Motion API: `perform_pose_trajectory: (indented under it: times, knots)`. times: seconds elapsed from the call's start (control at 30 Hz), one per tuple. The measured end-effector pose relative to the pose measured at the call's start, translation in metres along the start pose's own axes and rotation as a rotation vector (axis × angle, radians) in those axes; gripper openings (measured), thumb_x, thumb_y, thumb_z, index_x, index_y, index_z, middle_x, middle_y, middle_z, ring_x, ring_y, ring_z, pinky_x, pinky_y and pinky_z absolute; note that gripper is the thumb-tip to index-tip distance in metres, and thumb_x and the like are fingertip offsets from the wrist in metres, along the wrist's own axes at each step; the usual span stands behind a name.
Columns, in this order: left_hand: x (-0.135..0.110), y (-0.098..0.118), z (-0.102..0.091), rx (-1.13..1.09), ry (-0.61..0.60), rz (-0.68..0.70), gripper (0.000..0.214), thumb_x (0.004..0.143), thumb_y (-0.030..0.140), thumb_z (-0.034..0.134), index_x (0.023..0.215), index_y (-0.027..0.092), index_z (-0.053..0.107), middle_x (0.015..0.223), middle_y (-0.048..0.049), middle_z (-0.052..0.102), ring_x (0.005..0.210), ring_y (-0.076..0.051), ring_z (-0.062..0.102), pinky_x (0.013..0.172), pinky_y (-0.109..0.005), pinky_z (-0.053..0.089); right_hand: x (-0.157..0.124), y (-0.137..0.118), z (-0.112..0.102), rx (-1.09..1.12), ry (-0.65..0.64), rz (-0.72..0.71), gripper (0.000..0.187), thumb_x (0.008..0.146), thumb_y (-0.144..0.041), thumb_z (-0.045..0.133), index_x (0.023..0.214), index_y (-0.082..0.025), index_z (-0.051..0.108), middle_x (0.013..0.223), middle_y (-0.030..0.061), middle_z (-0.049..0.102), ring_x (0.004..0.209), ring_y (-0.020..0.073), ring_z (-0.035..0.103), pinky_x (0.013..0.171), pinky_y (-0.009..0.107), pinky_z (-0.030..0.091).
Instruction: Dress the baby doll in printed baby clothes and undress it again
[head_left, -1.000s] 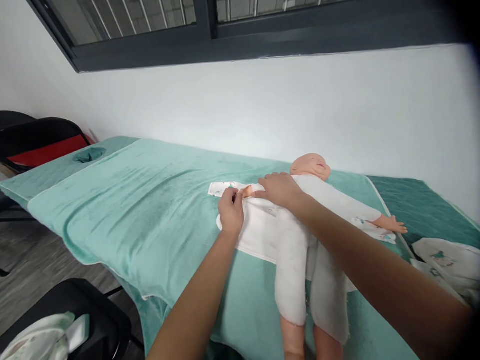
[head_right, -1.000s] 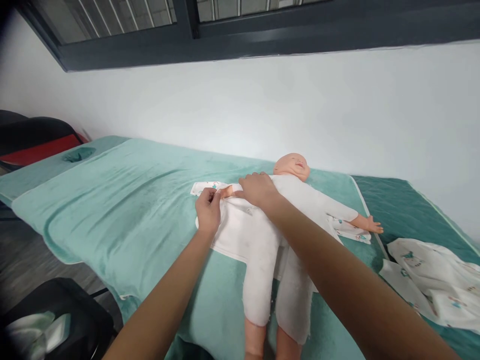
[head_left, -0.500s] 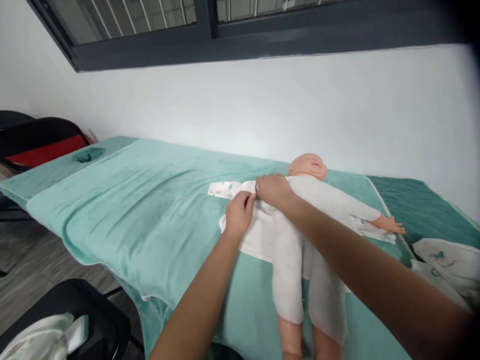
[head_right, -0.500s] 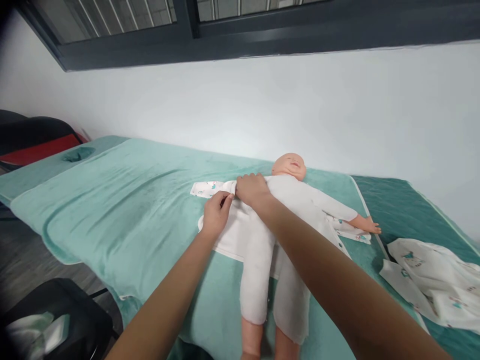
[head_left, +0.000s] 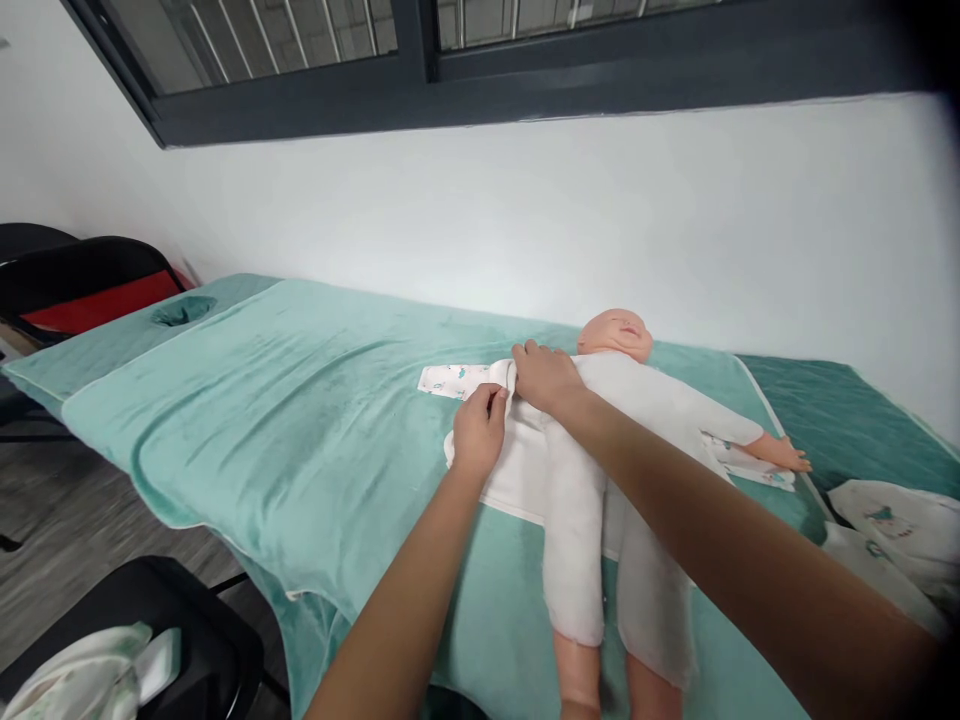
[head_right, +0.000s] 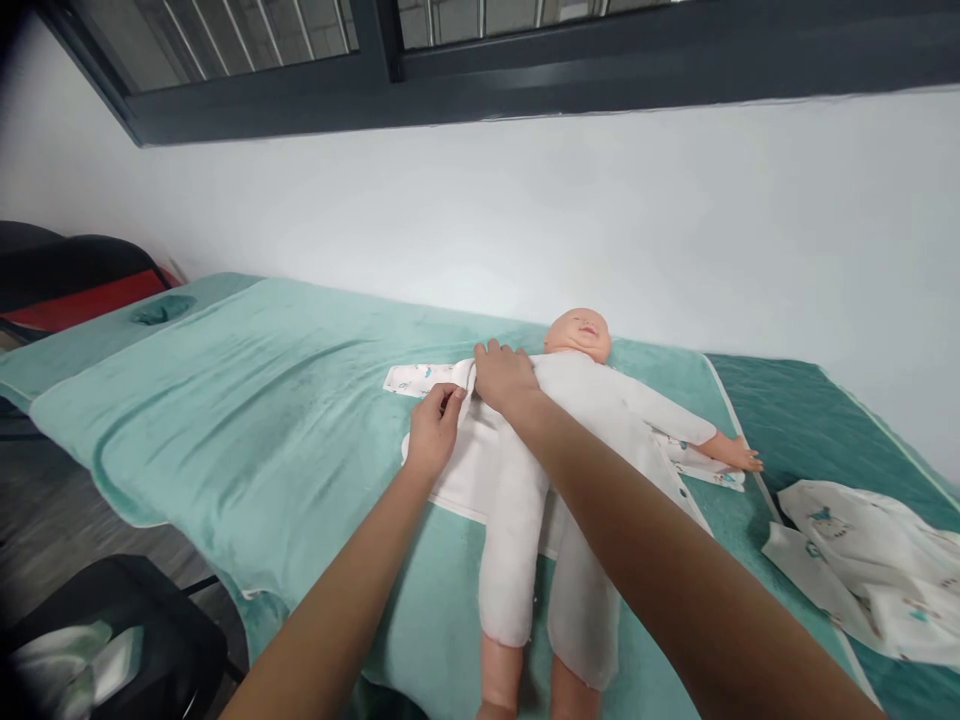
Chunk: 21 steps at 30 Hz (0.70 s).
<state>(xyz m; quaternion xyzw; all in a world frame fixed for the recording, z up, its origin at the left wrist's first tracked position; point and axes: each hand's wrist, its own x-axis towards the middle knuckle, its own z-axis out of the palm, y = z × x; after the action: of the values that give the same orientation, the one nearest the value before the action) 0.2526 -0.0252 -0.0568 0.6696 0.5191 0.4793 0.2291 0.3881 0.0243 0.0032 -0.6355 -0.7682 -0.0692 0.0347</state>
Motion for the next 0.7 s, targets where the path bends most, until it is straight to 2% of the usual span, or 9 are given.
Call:
perform_pose_trajectory:
  times: [0.1, 0.17, 0.23, 0.3, 0.4, 0.47, 0.53, 0.6, 0.7]
  knots:
    - [0.004, -0.006, 0.003, 0.02, 0.091, -0.038, 0.016, 0.095, 0.025, 0.048, 0.102, 0.019, 0.062, 0.098, -0.0058, 0.067, 0.09, -0.018, 0.06, 0.083, -0.03, 0.045, -0.015, 0.017, -0.01, 0.065, 0.038, -0.016, 0.037, 0.094, -0.036, 0.052, 0.124, -0.015, 0.055, 0.126, 0.0178, 0.06, 0.115, 0.0335, 0.057, 0.093, 0.045, 0.043]
    - [0.007, -0.008, 0.004, 0.07, 0.135, -0.073, 0.016, 0.091, 0.022, 0.053, 0.104, 0.018, 0.061, 0.102, -0.0083, 0.064, 0.095, -0.019, 0.06, 0.088, -0.032, 0.046, -0.033, 0.036, -0.015, 0.196, 0.13, 0.028, 0.041, 0.093, -0.039, 0.052, 0.127, -0.016, 0.055, 0.129, 0.0161, 0.06, 0.117, 0.0333, 0.056, 0.094, 0.045, 0.044]
    - [0.009, -0.008, 0.005, 0.133, 0.115, -0.091, 0.017, 0.088, 0.022, 0.057, 0.104, 0.018, 0.062, 0.101, -0.0084, 0.063, 0.096, -0.021, 0.059, 0.089, -0.034, 0.045, -0.055, 0.058, -0.014, 0.363, 0.272, 0.146, 0.042, 0.093, -0.04, 0.051, 0.128, -0.018, 0.056, 0.132, 0.0142, 0.06, 0.121, 0.0322, 0.054, 0.094, 0.044, 0.045]
    - [0.011, -0.007, 0.006, 0.168, 0.062, -0.111, 0.017, 0.088, 0.025, 0.058, 0.104, 0.02, 0.063, 0.099, -0.0072, 0.064, 0.094, -0.021, 0.06, 0.087, -0.034, 0.045, -0.08, 0.079, -0.006, 0.482, 0.419, 0.323, 0.041, 0.09, -0.041, 0.052, 0.124, -0.019, 0.06, 0.13, 0.0143, 0.061, 0.123, 0.0323, 0.053, 0.099, 0.046, 0.043]
    - [0.014, -0.006, 0.007, 0.145, 0.012, -0.204, 0.023, 0.087, 0.032, 0.061, 0.107, 0.021, 0.063, 0.095, -0.0049, 0.067, 0.089, -0.021, 0.061, 0.082, -0.033, 0.045, -0.112, 0.104, 0.009, 0.627, 0.581, 0.605, 0.047, 0.088, -0.043, 0.051, 0.123, -0.014, 0.06, 0.118, 0.0163, 0.063, 0.113, 0.0301, 0.057, 0.097, 0.045, 0.044]
    - [0.016, -0.005, 0.008, 0.097, 0.004, -0.25, 0.022, 0.086, 0.034, 0.062, 0.104, 0.021, 0.063, 0.093, -0.0035, 0.069, 0.085, -0.019, 0.062, 0.08, -0.032, 0.044, -0.126, 0.113, 0.017, 0.686, 0.552, 0.739, 0.05, 0.088, -0.047, 0.048, 0.123, -0.013, 0.06, 0.106, 0.0148, 0.066, 0.106, 0.0301, 0.059, 0.094, 0.045, 0.045]
    - [0.017, -0.002, 0.009, 0.047, 0.0, -0.24, 0.015, 0.086, 0.033, 0.061, 0.095, 0.021, 0.063, 0.089, -0.0021, 0.068, 0.082, -0.018, 0.061, 0.078, -0.03, 0.043, -0.134, 0.118, 0.019, 0.706, 0.44, 0.822, 0.051, 0.089, -0.05, 0.045, 0.122, -0.015, 0.061, 0.101, 0.0143, 0.068, 0.104, 0.0322, 0.06, 0.093, 0.047, 0.045]
    - [0.018, 0.004, 0.011, 0.001, 0.014, -0.197, 0.01, 0.087, 0.03, 0.059, 0.087, 0.02, 0.06, 0.084, -0.0008, 0.066, 0.078, -0.016, 0.058, 0.076, -0.029, 0.042, -0.138, 0.119, 0.017, 0.708, 0.338, 0.841, 0.052, 0.09, -0.052, 0.041, 0.122, -0.017, 0.062, 0.107, 0.0156, 0.069, 0.107, 0.034, 0.061, 0.094, 0.047, 0.044]
    - [0.021, 0.017, 0.017, -0.047, 0.022, -0.145, 0.009, 0.088, 0.029, 0.056, 0.085, 0.021, 0.057, 0.081, 0.0003, 0.062, 0.076, -0.015, 0.055, 0.074, -0.028, 0.042, -0.141, 0.119, 0.014, 0.722, 0.259, 0.828, 0.052, 0.092, -0.052, 0.039, 0.125, -0.02, 0.062, 0.114, 0.0156, 0.07, 0.112, 0.0345, 0.061, 0.095, 0.046, 0.044]
